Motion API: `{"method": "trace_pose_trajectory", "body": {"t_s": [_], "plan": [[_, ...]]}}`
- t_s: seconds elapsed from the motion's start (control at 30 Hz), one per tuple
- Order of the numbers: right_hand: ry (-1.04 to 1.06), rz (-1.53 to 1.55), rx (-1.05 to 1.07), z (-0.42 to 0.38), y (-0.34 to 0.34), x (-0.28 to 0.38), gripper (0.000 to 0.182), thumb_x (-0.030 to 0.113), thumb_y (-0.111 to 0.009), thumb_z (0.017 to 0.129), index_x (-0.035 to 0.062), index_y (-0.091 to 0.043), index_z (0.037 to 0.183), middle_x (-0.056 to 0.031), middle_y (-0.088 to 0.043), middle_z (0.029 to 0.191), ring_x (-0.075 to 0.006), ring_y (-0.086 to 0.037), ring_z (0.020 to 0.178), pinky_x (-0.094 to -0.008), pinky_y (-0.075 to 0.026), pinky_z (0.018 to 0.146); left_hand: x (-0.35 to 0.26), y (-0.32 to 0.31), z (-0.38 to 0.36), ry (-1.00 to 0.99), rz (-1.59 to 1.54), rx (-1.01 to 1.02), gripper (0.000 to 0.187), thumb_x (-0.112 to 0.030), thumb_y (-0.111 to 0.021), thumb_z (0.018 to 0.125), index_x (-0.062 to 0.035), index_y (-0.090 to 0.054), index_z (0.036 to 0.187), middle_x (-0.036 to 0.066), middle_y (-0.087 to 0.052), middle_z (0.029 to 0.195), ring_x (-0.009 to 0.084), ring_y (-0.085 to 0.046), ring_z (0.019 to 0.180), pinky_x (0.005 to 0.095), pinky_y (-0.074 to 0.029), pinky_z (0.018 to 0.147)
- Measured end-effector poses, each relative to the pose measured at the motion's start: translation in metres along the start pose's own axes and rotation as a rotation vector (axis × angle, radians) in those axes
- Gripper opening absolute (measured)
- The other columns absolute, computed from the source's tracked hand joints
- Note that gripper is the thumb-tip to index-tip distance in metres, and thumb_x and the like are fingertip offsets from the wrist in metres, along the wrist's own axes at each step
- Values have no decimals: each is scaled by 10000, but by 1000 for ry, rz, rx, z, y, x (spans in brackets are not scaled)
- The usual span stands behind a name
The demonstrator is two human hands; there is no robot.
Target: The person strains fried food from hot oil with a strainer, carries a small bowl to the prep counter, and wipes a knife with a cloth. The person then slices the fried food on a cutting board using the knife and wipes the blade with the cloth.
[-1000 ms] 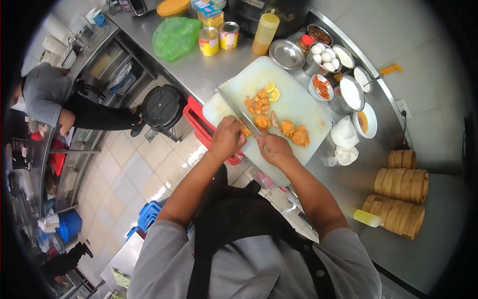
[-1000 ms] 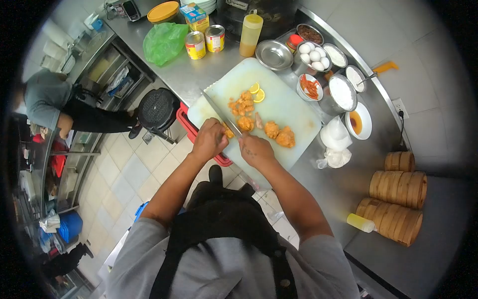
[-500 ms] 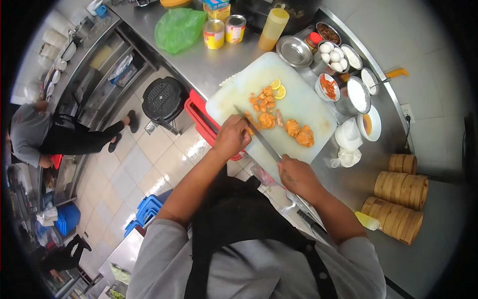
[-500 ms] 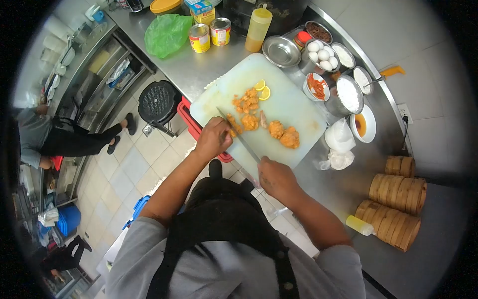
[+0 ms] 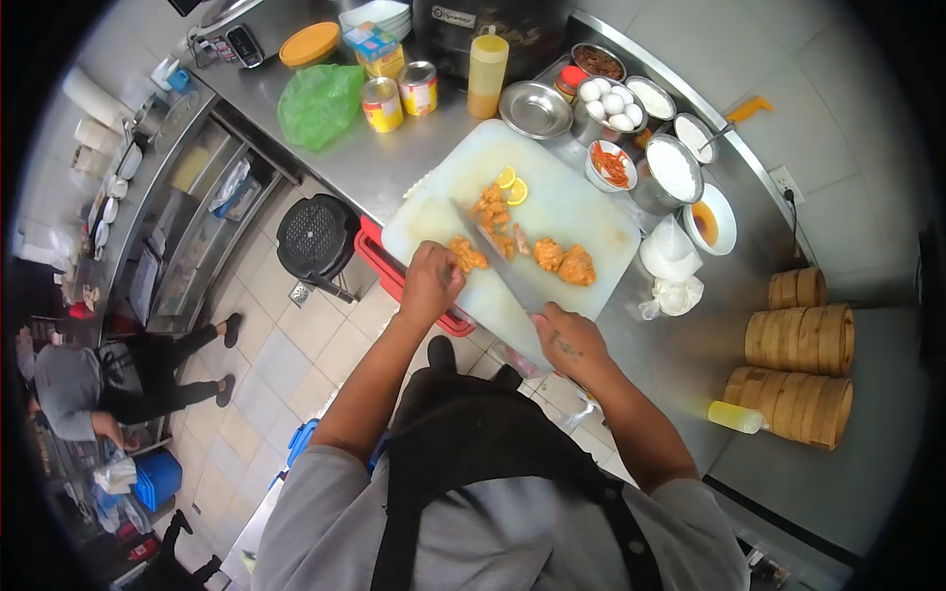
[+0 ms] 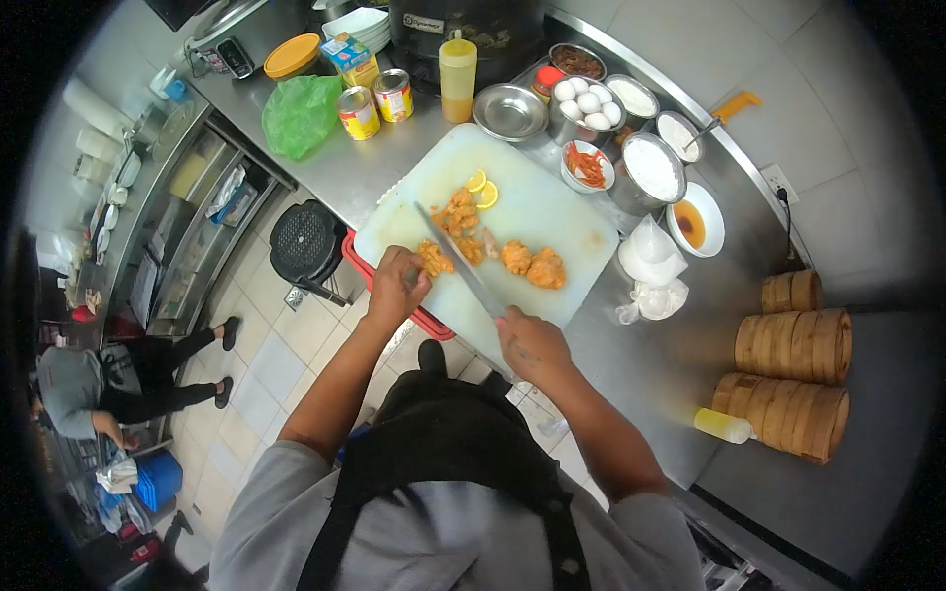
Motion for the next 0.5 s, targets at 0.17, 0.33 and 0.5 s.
{"method": "trace_pose_trajectory", "body": {"t_s": [0.17,0.33,0.5], "plan": [[-179,128,-194,-52,35,-34,358,339,-498,1010,-4,-602,1013,-248,-685,852,-471,-645,850,-527,-500,773,-48,-22,17,-80,166,58,417,-84,-759,704,-53,-650,1106,169,-555,1218,372,-551,1124,498,-433,964],[-367,585,-394,-95,63,-60,380,339,-541,1014,-36,-598,1030,-133,-628,670,-230,-631,513,-362,-500,504,-107,-95,43,-229,412,426,647,-281,-823,692,-64,-620,1267,178,-391,1504,358,-266,1455,661,-100,1172],[-368,709,-517,-116,61,-79,348,323,-550,1017,-20,-597,980,-51,-547,607,-104,-527,438,-271,-434,421,-105,-109,60,-112,508,626,582,-303,-833,689,-20,-674,1171,184,-388,1491,330,-218,1475,662,-84,1179]]}}
Point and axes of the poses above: each hand's wrist, its own z-axis towards the middle knuckle, its own y-axis out of the back of the hand, x = y × z, the point moved 5 cm from there along z, towards the middle knuckle
